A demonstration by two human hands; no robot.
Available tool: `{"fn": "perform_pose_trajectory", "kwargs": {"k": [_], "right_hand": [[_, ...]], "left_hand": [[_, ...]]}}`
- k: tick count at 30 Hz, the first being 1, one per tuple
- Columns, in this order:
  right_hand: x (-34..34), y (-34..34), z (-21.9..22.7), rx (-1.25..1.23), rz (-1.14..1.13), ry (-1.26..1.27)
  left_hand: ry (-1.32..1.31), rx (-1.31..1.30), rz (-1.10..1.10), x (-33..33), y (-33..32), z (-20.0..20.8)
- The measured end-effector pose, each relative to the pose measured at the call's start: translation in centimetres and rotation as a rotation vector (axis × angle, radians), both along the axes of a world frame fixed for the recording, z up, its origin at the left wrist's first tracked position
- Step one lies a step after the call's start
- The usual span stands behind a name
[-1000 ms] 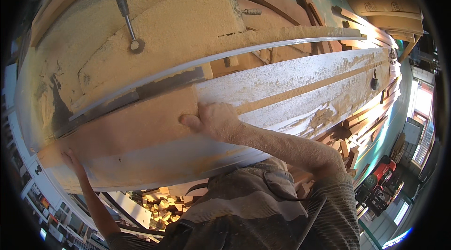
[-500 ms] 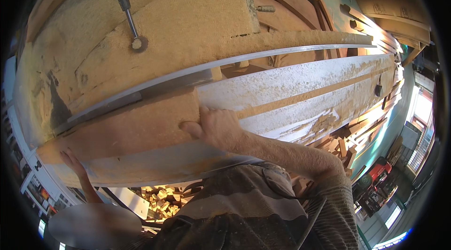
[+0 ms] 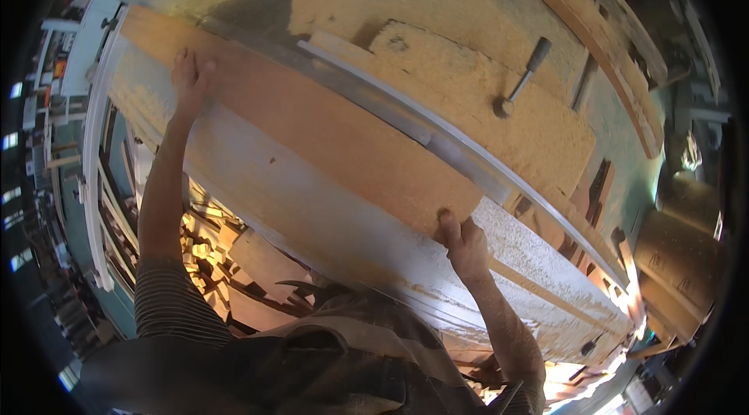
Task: The person selects wooden planks from a pile and uses a table saw to cut them into smaller pieces. They handle each plank individually, positioning it on the saw and guiding it through the blade.
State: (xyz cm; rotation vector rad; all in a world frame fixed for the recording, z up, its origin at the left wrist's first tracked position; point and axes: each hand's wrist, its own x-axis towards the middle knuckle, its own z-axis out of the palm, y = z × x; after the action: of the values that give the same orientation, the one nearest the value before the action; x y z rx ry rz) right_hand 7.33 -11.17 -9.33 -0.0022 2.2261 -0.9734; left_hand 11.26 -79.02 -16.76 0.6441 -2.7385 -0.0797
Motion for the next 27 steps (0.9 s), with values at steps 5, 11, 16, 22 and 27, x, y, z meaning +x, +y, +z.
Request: {"fn": "perform_pose_trajectory", "kwargs": {"k": [5, 11, 16, 22, 27], "right_hand": [[0.2, -1.8, 2.2, -0.034, -0.105, -0.061], [0.3, -2.6, 2.9, -0.033, -0.13, -0.11], [0.2, -3.3, 3.0, -0.046, -0.127, -0.136], [0.1, -5.4, 4.2, -0.015, -0.092, -0.119], [0.3, -7.1, 4.4, -0.034, -0.083, -0.086]], "left_hand": [[0.058, 0.054, 0.047, -0.1, 2.1, 2.0], [0.082, 0.083, 0.076, -0.2, 2.8, 4.2], [0.088, 0.054, 0.071, -0.4, 1.8, 4.4], [0.114, 0.061, 0.074, -0.2, 0.6, 4.3], [0.133, 0.042, 0.085, -0.1, -1.2, 3.5]]}}
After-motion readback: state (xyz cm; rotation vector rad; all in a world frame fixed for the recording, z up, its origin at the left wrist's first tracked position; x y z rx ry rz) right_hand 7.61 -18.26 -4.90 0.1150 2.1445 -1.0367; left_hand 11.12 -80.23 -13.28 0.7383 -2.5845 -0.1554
